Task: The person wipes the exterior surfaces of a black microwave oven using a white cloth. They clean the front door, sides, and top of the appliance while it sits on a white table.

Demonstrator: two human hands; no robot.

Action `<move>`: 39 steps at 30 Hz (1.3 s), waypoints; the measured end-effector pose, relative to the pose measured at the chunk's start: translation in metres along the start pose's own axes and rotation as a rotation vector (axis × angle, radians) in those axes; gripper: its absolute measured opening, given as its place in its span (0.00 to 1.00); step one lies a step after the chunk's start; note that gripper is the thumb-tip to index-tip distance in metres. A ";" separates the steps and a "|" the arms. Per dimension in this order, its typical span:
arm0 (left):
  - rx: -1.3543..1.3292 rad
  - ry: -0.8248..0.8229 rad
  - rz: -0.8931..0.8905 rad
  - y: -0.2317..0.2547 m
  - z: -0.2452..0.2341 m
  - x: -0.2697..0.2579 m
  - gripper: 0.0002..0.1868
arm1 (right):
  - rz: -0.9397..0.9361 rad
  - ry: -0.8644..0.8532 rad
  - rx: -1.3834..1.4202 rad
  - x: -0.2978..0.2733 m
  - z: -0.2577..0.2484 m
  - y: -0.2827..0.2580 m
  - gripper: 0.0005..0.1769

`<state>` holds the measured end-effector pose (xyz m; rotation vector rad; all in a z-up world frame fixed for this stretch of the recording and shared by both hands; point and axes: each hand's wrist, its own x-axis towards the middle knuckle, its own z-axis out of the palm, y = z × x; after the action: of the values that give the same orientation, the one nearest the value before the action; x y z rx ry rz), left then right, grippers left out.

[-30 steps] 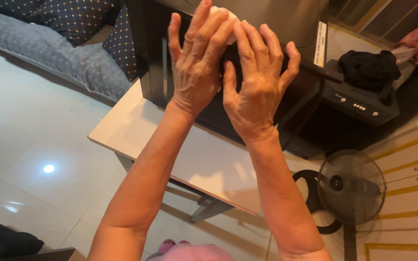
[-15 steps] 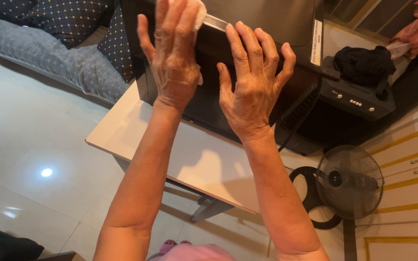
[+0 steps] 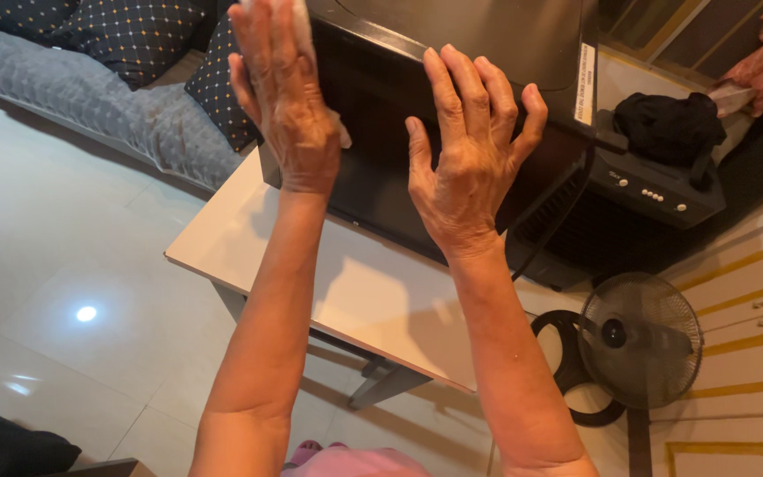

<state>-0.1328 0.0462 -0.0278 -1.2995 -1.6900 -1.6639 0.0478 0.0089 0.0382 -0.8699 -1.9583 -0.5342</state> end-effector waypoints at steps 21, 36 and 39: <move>-0.536 0.038 -0.110 -0.010 -0.042 -0.027 0.24 | 0.017 0.008 0.033 -0.002 0.002 -0.001 0.36; -0.178 -0.239 0.447 0.082 -0.035 0.025 0.20 | 0.072 0.066 0.315 -0.020 -0.011 0.000 0.34; -0.275 -0.294 0.459 0.096 -0.028 0.021 0.16 | 0.111 0.082 0.392 -0.033 -0.018 0.000 0.33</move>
<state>-0.0711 0.0111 0.0451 -1.9709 -1.1966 -1.5131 0.0688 -0.0150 0.0186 -0.6892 -1.8426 -0.1111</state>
